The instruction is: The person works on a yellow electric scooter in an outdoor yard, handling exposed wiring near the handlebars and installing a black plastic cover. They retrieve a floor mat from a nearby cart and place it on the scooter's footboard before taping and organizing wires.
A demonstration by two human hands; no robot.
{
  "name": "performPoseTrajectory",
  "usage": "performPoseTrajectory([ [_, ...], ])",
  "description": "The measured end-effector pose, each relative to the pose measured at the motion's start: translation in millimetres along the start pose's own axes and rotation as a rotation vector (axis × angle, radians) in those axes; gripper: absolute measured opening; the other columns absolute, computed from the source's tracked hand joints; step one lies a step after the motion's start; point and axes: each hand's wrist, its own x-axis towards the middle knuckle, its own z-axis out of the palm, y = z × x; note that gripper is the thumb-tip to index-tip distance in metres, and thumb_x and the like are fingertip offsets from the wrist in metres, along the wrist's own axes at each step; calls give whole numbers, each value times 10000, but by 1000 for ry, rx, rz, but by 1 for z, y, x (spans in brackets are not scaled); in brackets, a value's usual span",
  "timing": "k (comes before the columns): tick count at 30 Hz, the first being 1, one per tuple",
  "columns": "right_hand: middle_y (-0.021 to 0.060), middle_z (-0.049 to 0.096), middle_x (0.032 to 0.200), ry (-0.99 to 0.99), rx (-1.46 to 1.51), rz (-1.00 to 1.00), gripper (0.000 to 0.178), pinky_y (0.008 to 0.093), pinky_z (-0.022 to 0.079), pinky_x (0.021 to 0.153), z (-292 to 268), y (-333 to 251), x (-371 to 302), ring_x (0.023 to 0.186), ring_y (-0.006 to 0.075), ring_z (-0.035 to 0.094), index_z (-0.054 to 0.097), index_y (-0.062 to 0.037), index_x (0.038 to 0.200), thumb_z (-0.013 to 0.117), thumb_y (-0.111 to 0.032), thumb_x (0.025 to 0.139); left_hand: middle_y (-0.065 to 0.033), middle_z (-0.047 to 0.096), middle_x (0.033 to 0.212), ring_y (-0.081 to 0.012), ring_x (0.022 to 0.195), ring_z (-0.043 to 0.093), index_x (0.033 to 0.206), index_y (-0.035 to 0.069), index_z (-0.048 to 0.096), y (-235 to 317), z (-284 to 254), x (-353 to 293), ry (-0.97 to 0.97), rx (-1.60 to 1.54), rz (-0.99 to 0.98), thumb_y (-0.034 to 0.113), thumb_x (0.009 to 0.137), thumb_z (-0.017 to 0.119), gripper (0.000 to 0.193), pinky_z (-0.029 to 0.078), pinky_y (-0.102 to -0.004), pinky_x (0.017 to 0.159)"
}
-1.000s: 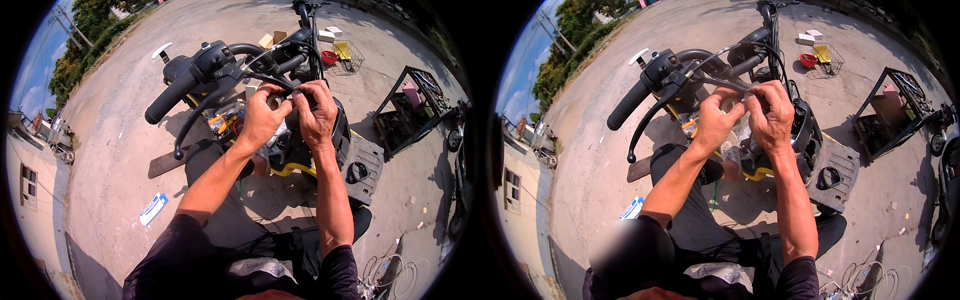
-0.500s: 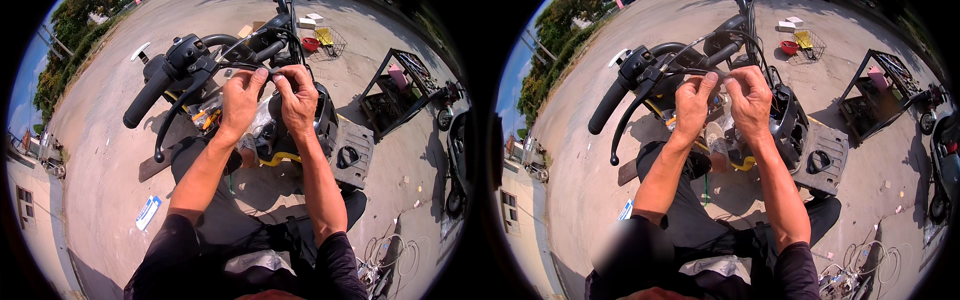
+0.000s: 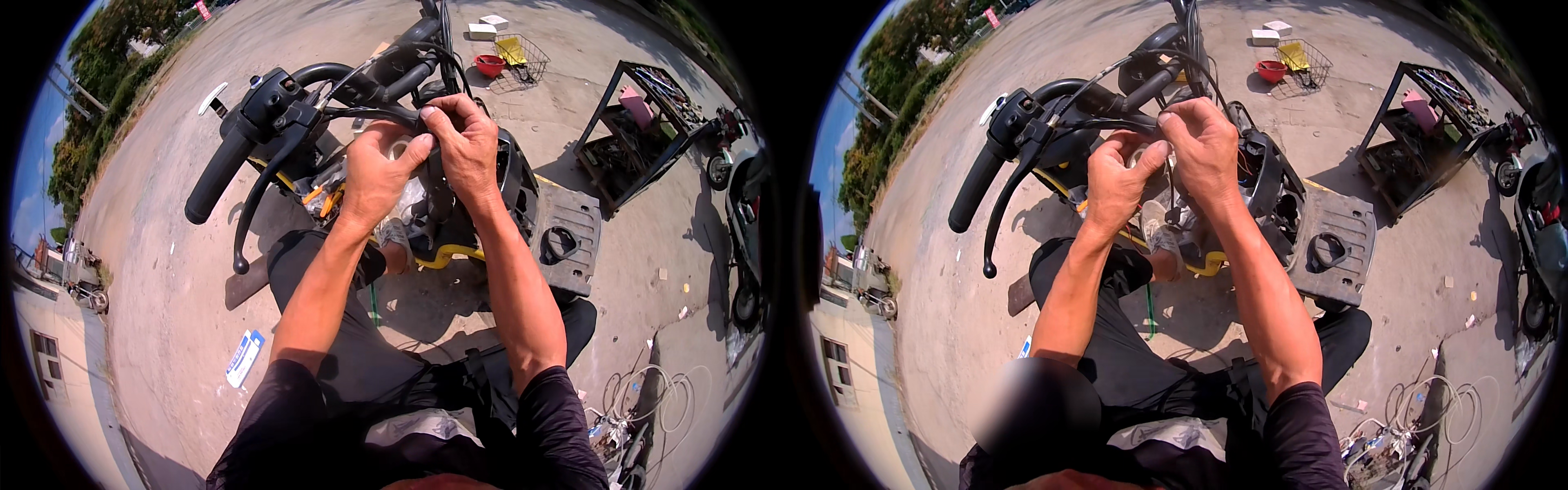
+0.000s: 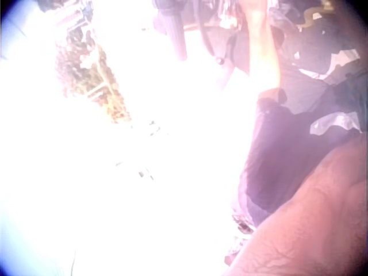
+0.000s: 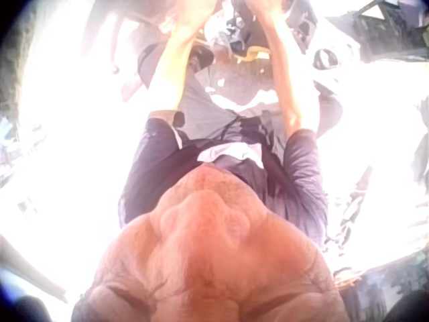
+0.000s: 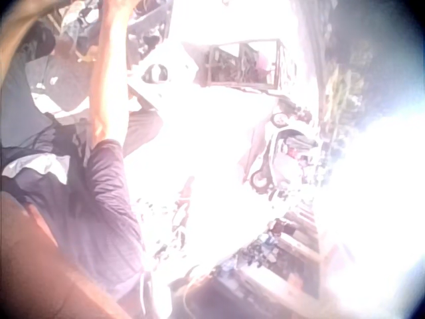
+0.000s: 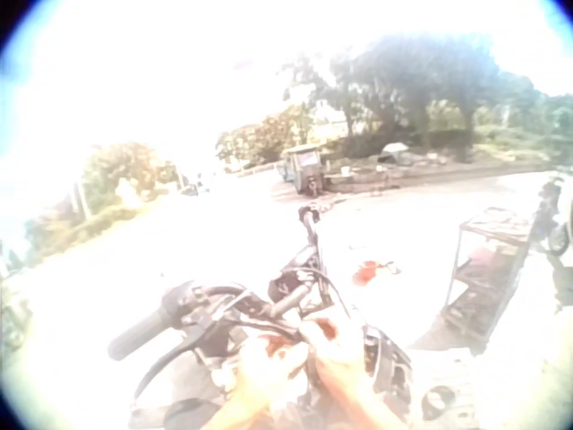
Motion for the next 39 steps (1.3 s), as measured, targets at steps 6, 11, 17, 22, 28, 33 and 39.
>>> performPoseTrajectory([
  [6,93,772,941,-117,103,150,211,275,579,784,-4,-4,12,854,121,716,735,69,1025,756,-121,936,-53,735,1035,-86,919,652,1152,-55,707,7,-6,4,-7,1,-166,131,994,722,245,529,-255,831],
  [11,95,777,928,-110,195,209,221,280,586,790,0,-5,15,863,126,721,744,77,1038,760,-112,925,-37,725,992,-78,825,620,1107,-58,722,5,-5,5,71,51,-105,123,999,695,213,514,-257,757],
  [17,44,755,871,-74,30,211,185,250,533,720,9,-1,18,789,87,661,771,49,1000,772,-119,921,-28,720,915,-75,822,609,1080,-61,727,10,0,3,179,238,-156,144,1004,699,220,508,-253,764],
  [22,33,747,837,-82,-120,249,179,251,509,674,11,-10,22,743,70,618,782,38,973,780,-129,910,-75,745,1036,-116,932,657,1154,-51,693,-7,-8,3,176,94,-109,111,968,746,252,526,-280,859],
  [28,173,785,878,-119,-268,304,255,352,586,755,11,-19,29,782,206,746,775,71,1022,768,-142,881,-78,744,1134,-128,1009,672,1227,-37,656,-25,-10,9,158,-110,-61,57,954,760,307,528,-287,933],
  [33,90,736,858,7,-285,187,266,323,551,721,16,-12,24,771,156,679,695,45,1082,801,-105,889,-69,743,1125,-124,1025,673,1221,-43,650,-23,-9,11,141,-136,-69,40,956,758,298,530,-281,929],
  [39,154,677,993,0,-402,-107,143,419,561,779,21,-10,13,857,312,717,749,40,1004,764,-40,886,-64,738,1127,-119,1023,667,1236,-39,645,-23,-12,10,139,-158,-83,56,961,774,317,535,-279,917],
])
